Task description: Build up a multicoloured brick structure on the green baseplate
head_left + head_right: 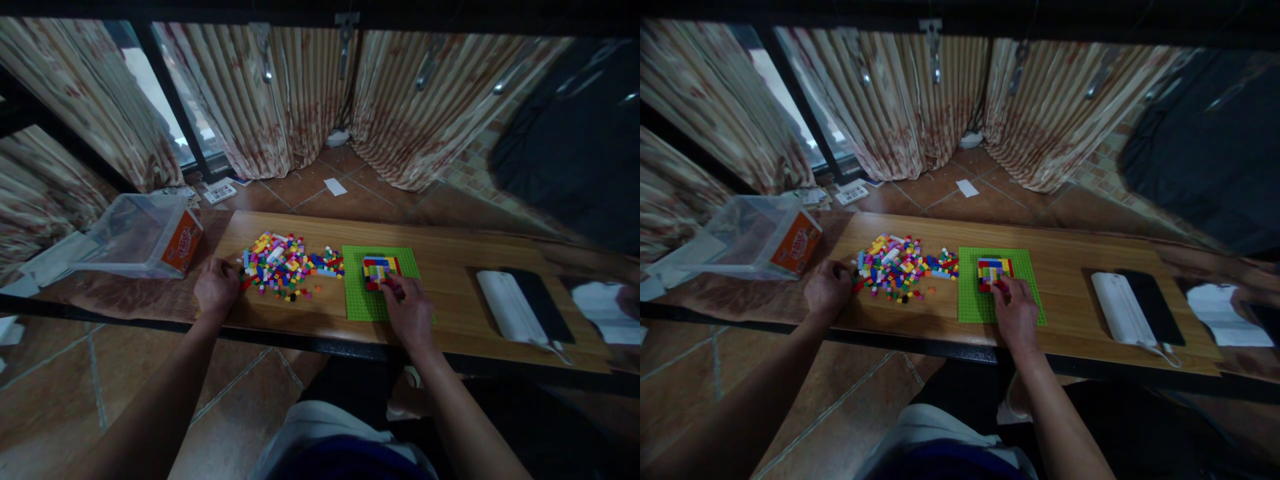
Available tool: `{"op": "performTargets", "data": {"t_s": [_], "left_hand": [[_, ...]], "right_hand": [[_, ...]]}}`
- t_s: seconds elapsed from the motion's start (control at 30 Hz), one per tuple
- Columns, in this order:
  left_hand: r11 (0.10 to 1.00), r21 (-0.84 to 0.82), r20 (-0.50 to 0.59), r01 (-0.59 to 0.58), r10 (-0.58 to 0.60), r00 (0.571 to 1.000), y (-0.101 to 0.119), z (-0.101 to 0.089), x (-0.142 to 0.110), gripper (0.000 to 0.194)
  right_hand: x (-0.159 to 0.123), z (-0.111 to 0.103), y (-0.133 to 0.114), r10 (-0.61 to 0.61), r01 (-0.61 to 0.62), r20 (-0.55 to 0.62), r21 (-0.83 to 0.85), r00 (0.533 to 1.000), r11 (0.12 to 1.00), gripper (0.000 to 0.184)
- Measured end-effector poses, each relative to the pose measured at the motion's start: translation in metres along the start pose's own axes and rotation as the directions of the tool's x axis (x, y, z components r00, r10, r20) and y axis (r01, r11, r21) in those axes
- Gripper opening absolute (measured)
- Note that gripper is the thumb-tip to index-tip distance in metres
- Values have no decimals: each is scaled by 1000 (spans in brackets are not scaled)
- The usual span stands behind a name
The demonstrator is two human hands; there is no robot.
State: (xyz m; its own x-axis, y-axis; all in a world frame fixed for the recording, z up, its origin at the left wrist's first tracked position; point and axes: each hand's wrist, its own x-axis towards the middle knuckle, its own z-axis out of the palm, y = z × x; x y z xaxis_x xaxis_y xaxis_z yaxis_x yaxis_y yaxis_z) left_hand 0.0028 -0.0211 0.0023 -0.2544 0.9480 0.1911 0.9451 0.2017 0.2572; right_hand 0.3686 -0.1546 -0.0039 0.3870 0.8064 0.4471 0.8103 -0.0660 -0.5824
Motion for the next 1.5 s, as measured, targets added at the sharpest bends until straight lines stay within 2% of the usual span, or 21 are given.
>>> {"op": "performTargets", "data": {"t_s": [0.13,0.23,0.43,0.77,1.17,1.5], "left_hand": [[1000,-3,1,8,-8,1000,-1,2,1,21],[1000,-11,-3,5,-5,1000,-1,1,0,21],[1000,-23,8,-2,2,1000,0,-1,0,20],[1000,8,-5,1,-1,1000,-4,5,2,22],[1000,13,-13,-6,6,1000,-1,2,0,22],[1000,-8,-11,-1,1,1000,-1,2,1,20]], "right_hand": [[-1,-5,2,42,-42,-106,7,993,999,27],[1,-7,3,81,-82,-142,-2,987,997,32],[5,2,2,124,-122,-82,31,989,992,42],[8,10,8,207,-201,-58,103,977,974,42],[10,12,13,191,-184,-42,139,981,973,34],[9,12,17,210,-204,-15,169,978,964,37]]}}
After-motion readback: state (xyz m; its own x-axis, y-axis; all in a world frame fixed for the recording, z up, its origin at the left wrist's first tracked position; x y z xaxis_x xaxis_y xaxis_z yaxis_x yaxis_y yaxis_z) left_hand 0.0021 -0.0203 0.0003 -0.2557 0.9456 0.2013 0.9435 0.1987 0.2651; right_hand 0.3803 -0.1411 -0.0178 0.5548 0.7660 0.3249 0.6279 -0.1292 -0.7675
